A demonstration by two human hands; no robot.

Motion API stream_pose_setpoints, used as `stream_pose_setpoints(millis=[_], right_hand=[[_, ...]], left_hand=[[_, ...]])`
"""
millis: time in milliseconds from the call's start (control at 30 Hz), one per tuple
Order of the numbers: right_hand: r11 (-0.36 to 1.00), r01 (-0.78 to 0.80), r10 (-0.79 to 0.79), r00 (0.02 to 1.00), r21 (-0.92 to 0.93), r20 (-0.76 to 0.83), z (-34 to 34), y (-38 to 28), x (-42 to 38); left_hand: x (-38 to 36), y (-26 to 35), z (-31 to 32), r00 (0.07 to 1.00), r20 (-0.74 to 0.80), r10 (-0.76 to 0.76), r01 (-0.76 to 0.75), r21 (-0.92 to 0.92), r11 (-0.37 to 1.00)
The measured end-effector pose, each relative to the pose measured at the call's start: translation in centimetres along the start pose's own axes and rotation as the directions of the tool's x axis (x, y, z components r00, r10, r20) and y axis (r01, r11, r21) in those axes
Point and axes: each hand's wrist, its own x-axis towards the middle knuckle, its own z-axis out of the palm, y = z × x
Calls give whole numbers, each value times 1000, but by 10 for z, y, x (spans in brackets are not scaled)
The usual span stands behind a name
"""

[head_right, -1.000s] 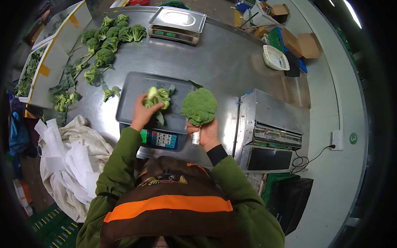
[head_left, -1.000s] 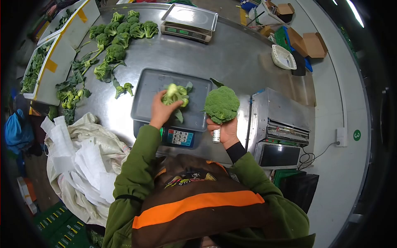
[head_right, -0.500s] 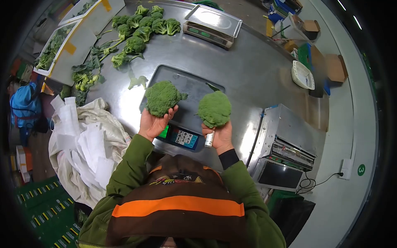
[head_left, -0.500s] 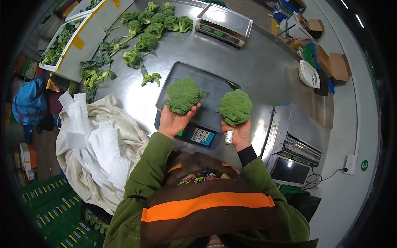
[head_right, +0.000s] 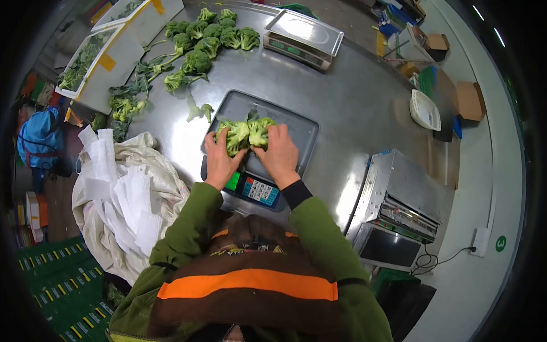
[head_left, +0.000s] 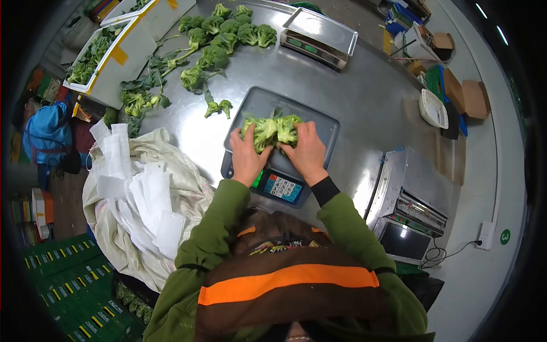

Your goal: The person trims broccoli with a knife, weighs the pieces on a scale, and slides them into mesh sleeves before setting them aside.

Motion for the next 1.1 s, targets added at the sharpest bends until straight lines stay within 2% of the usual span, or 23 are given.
stream_pose_setpoints(millis=[67, 233, 300, 333, 400, 433, 467, 500, 533, 600, 633, 700, 733, 767, 800, 833, 900, 933, 967, 1000, 1033, 1067, 1100], right_hand=[[994, -91, 85, 992, 66, 88, -5, 0, -6], [969, 2, -20, 998, 247, 67, -15, 16, -12], [930, -89, 71, 995, 356, 63, -17, 19, -15], [927, -75, 50, 996, 367, 76, -20, 20, -18], [855, -178, 211, 977, 487, -15, -29, 22, -26], [790, -203, 291, 955, 579, -63, -26, 40, -38], [707, -219, 370, 925, 672, -88, -21, 56, -52], [544, -335, 495, 869, 769, 29, -35, 52, -64], [531, -390, 602, 799, 752, -11, -33, 61, -79], [494, -477, 681, 733, 727, 18, -32, 100, -129], [446, -551, 730, 680, 705, 69, -33, 116, -158], [553, -699, 736, 665, 454, 128, -35, 144, -213], [552, -701, 733, 666, 451, 138, -32, 160, -242], [695, -674, 648, 738, 252, 187, -29, 178, -269], [806, -590, 561, 787, 48, 257, -28, 188, -284], [802, -595, 565, 782, 45, 263, -31, 189, -285], [850, -499, 487, 867, 170, 106, -45, 181, -270], [774, -573, 557, 819, 270, 141, -55, 170, -250], [765, -573, 555, 818, 292, 152, -66, 155, -227], [776, -545, 528, 837, 318, 144, -71, 143, -208], [786, -513, 504, 855, 345, 121, -74, 134, -189], [770, -505, 484, 860, 389, 159, -76, 122, -168], [751, -502, 473, 862, 429, 180, -78, 108, -148]], left_hand=[[-5, 1, -9, 997, 74, -36, 36, -5, 999], [-6, -2, -21, 988, 129, -88, 99, -79, 992], [-3, -1, -25, 978, 164, -129, 145, -91, 985], [-3, -1, -27, 977, 169, -127, 145, -99, 984], [-3, -5, -31, 980, 166, -108, 131, -131, 983], [-5, -8, -35, 987, 143, -77, 95, -119, 988], [-6, -6, -43, 984, 145, -104, 122, -123, 985], [-9, -2, -57, 980, 141, -140, 157, -122, 980], [-13, 3, -74, 974, 158, -159, 178, -111, 978], [-19, 15, -118, 972, 179, -155, 184, -159, 970], [-22, 19, -140, 980, 162, -115, 139, -146, 979], [-28, 14, -183, 988, 98, -118, 137, -217, 967], [-32, -3, -199, 967, 70, -243, 253, -231, 940], [-35, -23, -216, 931, 45, -363, 363, -249, 898], [-40, -41, -237, 908, 10, -420, 418, -119, 901], [-47, -55, -258, 883, -29, -468, 468, 12, 884], [-59, -55, -296, 842, 68, -535, 513, 201, 834], [-72, -61, -303, 851, 149, -503, 453, 275, 848], [-85, -68, -307, 853, 229, -470, 382, 340, 859], [-97, -81, -309, 758, 381, -529, 396, 376, 838], [-93, -74, -310, 570, 531, -627, 466, 419, 779], [-107, -89, -305, 625, 535, -568, 433, 368, 823], [-112, -90, -303, 655, 483, -581, 524, 263, 810]])
